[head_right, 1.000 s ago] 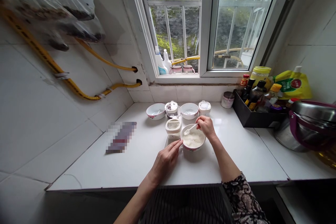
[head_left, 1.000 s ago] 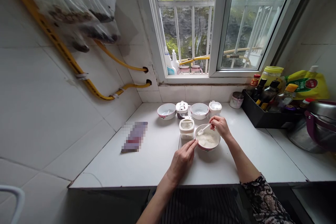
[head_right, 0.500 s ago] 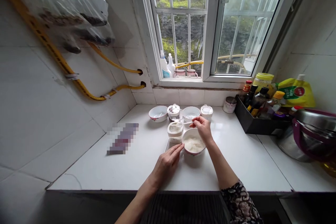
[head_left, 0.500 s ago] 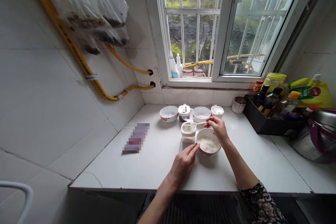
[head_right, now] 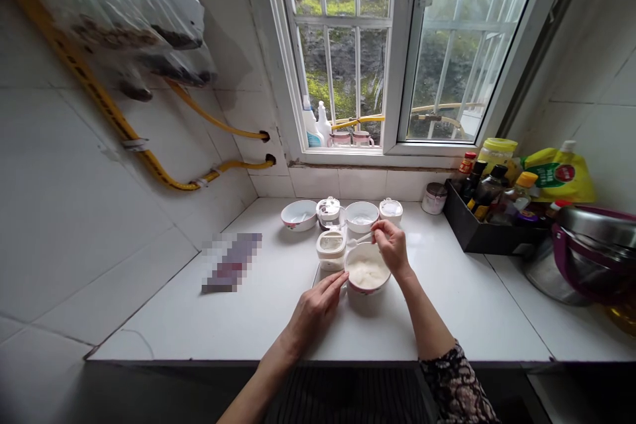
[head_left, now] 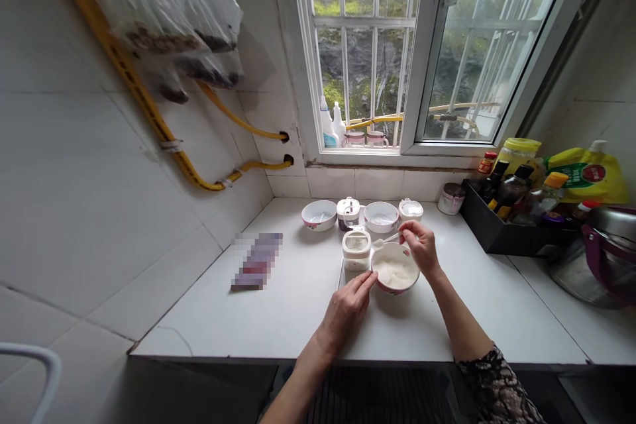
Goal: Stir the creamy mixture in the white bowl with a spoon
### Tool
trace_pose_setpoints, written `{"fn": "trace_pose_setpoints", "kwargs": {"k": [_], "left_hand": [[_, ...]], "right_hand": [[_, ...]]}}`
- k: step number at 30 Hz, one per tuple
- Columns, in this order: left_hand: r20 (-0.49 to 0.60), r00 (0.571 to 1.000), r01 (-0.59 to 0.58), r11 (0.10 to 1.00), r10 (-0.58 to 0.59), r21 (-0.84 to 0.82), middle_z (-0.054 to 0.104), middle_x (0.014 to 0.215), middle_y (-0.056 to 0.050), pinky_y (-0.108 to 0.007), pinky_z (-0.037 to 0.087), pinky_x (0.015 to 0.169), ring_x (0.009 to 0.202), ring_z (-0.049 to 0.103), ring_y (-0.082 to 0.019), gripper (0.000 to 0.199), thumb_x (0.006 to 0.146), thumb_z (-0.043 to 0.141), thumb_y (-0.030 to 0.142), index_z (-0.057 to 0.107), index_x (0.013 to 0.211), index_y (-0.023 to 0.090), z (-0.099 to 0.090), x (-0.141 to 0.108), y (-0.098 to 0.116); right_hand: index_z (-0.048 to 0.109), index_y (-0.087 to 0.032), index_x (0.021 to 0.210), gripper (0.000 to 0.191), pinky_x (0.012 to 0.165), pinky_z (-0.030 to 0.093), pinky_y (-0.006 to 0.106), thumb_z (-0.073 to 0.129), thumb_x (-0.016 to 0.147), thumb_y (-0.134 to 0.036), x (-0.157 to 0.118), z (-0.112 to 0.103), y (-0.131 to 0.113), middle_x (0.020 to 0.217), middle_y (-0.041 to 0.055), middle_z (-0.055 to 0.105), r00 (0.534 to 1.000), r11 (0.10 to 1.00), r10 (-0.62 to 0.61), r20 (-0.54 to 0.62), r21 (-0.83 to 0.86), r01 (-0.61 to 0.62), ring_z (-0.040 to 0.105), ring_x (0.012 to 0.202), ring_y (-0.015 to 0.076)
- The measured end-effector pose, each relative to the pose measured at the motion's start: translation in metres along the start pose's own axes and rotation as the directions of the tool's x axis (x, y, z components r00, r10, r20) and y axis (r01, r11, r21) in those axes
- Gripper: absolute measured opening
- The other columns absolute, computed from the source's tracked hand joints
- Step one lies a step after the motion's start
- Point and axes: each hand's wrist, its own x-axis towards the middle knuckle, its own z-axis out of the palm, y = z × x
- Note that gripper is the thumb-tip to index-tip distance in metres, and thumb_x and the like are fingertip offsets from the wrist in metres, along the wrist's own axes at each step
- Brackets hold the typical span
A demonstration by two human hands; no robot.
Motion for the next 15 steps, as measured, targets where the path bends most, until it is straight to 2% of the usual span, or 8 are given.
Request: {"fn": "trace_pose_setpoints", "kwargs": {"k": [3, 8, 10, 15], "left_hand": [[0.001, 1.000, 0.008, 1.000, -0.008, -0.001, 0.067, 0.122, -0.012, -0.031, 0.059, 0.091, 0.110, 0.067, -0.020, 0.048, 0.093, 0.040, 0.002, 0.051, 0.138, 0.016, 0.000, 0.000, 0.000], [-0.004, 1.000, 0.002, 1.000, -0.002, 0.003, 0.067, 0.121, -0.011, -0.031, 0.061, 0.087, 0.108, 0.068, -0.020, 0.050, 0.094, 0.039, 0.003, 0.049, 0.141, 0.018, 0.000, 0.001, 0.001], [0.005, 1.000, 0.008, 1.000, -0.008, -0.001, 0.067, 0.121, -0.011, -0.031, 0.061, 0.087, 0.108, 0.068, -0.020, 0.050, 0.094, 0.039, 0.003, 0.048, 0.141, 0.018, -0.001, 0.001, 0.001], [0.009, 1.000, 0.004, 1.000, -0.004, -0.003, 0.067, 0.122, -0.011, -0.031, 0.060, 0.088, 0.109, 0.068, -0.020, 0.050, 0.094, 0.039, 0.003, 0.050, 0.140, 0.018, -0.002, 0.001, 0.001]], "right_hand": [[0.057, -0.021, 0.066, 0.011, 0.047, 0.038, 0.025, 0.047, 0.071, -0.023, 0.002, -0.006, 0.008, 0.047, -0.0046, 0.050, 0.995, 0.995, 0.086, 0.057, -0.049, -0.084, 0.046, 0.042, 0.0125], [0.058, -0.021, 0.057, 0.014, 0.050, 0.036, 0.025, 0.046, 0.063, -0.021, 0.000, 0.002, 0.009, 0.044, -0.0034, 0.052, 0.976, 0.986, 0.039, 0.215, -0.168, -0.003, 0.045, 0.044, 0.0115], [0.059, -0.021, 0.058, 0.015, 0.050, 0.037, 0.024, 0.045, 0.063, -0.022, 0.000, 0.005, 0.008, 0.044, -0.0034, 0.053, 0.968, 0.989, 0.092, 0.233, -0.131, -0.063, 0.046, 0.044, 0.0117], [0.060, -0.020, 0.057, 0.015, 0.046, 0.036, 0.024, 0.047, 0.059, -0.025, 0.005, -0.001, 0.013, 0.042, -0.0029, 0.053, 0.944, 0.951, 0.294, 0.147, 0.057, -0.305, 0.044, 0.042, 0.0115]]}}
